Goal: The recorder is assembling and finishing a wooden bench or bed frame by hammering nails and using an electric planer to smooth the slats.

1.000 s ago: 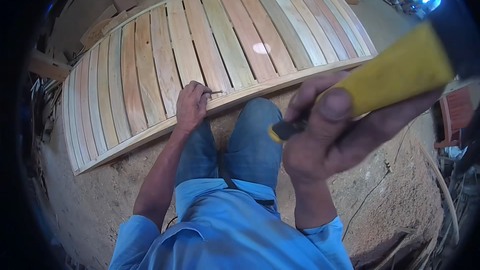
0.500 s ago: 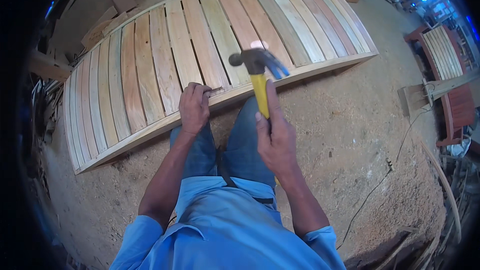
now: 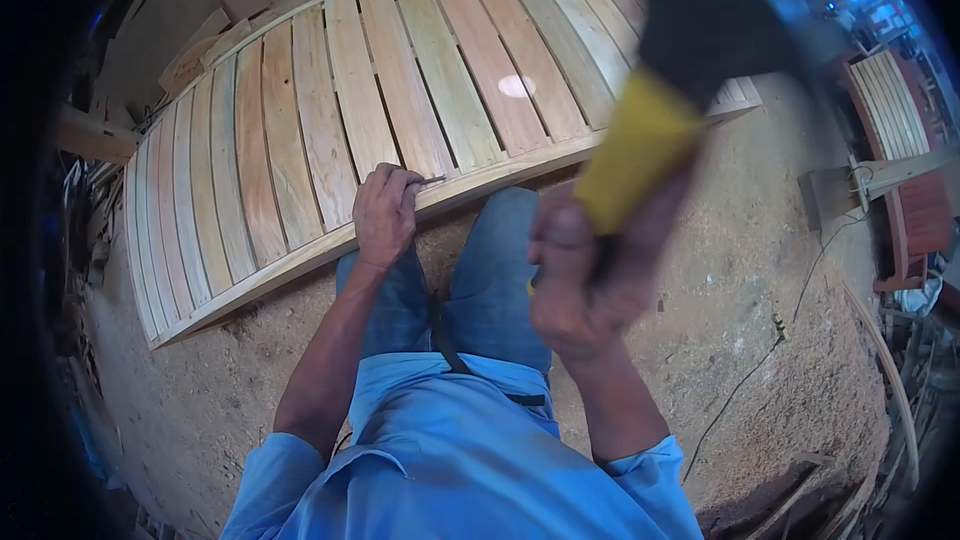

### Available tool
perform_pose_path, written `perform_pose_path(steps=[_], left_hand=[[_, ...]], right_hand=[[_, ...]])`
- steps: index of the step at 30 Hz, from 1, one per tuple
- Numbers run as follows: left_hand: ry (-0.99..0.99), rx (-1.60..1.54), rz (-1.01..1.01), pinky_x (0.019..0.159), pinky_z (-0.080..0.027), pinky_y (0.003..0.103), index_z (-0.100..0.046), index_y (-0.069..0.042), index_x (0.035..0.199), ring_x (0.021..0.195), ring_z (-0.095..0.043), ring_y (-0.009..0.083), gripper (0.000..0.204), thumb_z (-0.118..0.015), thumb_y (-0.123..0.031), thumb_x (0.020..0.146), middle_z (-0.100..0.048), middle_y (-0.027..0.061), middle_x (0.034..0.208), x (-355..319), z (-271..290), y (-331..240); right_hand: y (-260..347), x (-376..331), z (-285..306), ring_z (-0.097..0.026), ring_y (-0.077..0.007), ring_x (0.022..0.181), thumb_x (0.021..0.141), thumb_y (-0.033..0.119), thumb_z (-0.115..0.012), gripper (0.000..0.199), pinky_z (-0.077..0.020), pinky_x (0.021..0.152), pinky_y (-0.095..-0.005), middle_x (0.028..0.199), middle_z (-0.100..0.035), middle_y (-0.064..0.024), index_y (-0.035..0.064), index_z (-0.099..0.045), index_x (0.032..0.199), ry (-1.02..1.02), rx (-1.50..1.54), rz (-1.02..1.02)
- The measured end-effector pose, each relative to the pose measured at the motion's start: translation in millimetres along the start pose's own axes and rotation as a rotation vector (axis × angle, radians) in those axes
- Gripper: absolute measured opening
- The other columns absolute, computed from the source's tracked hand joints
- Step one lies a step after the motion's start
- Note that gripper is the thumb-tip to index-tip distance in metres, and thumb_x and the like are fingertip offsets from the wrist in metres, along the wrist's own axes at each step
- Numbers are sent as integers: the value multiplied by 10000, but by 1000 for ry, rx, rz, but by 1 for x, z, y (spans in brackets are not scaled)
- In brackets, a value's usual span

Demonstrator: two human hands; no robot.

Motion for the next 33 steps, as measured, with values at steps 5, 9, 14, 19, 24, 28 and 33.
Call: perform_pose_path(steps=[5, 9, 14, 19, 24, 28, 33], left_hand=[[-9, 0, -10, 840, -496, 450, -726, -89, 1016, 949, -644, 318, 69, -712, -79, 949, -640, 95, 996, 3, 3, -1], [-68, -42, 7, 856, -506, 458, -722, -71, 1026, 960, -645, 341, 76, -697, -69, 954, -636, 121, 1003, 5, 5, 0], [-153, -154, 136, 853, -514, 466, -718, -72, 1037, 959, -647, 347, 102, -723, -108, 941, -641, 116, 1006, -6, 13, 15], [-199, -159, 197, 846, -519, 457, -737, -71, 1033, 963, -649, 351, 103, -725, -111, 939, -643, 120, 1010, -8, 57, 45], [-23, -139, 174, 879, -510, 439, -759, -66, 1010, 981, -654, 326, 85, -717, -86, 939, -658, 107, 1021, -21, 73, 56], [-3, -77, 110, 859, -479, 422, -774, -103, 998, 961, -643, 288, 75, -738, -117, 933, -656, 68, 998, -28, 67, 55], [-18, -34, 76, 828, -442, 413, -782, -149, 1004, 943, -622, 253, 86, -763, -149, 920, -640, 28, 989, -27, 64, 56]], right_hand=[[-87, -63, -14, -635, -216, 674, 1102, 99, -582, 697, -536, 618, -436, 820, -688, -123, 97, -280, 1731, 666, -642, -332], [-86, -77, -4, -600, -184, 636, 1132, 142, -546, 686, -522, 598, -393, 814, -667, -90, 110, -241, 1745, 453, -549, -424], [-32, -50, 2, -552, -105, 624, 1139, 132, -535, 708, -488, 574, -304, 774, -611, -40, 106, -192, 1758, 153, -135, -316], [0, -29, 10, -508, -72, 625, 1152, 159, -531, 732, -451, 571, -225, 796, -597, -22, 70, -131, 1759, 0, -19, -115], [14, -19, -7, -515, -77, 626, 1154, 200, -548, 781, -450, 568, -216, 810, -601, -36, 59, -71, 1756, 67, -6, -131], [35, 0, -28, -534, -95, 614, 1159, 243, -543, 828, -456, 559, -217, 814, -611, -53, 68, 5, 1754, 37, 41, -9], [69, 30, -41, -549, -123, 565, 1165, 356, -515, 806, -454, 513, -237, 786, -626, -73, 54, -33, 1736, -56, 27, 221]])
Point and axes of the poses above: each hand's wrist, its own x-axis towards the middle knuckle, its own z-axis out of the back of the hand, y = z × x, the point moved 3 cm from there along x, towards the middle knuckle
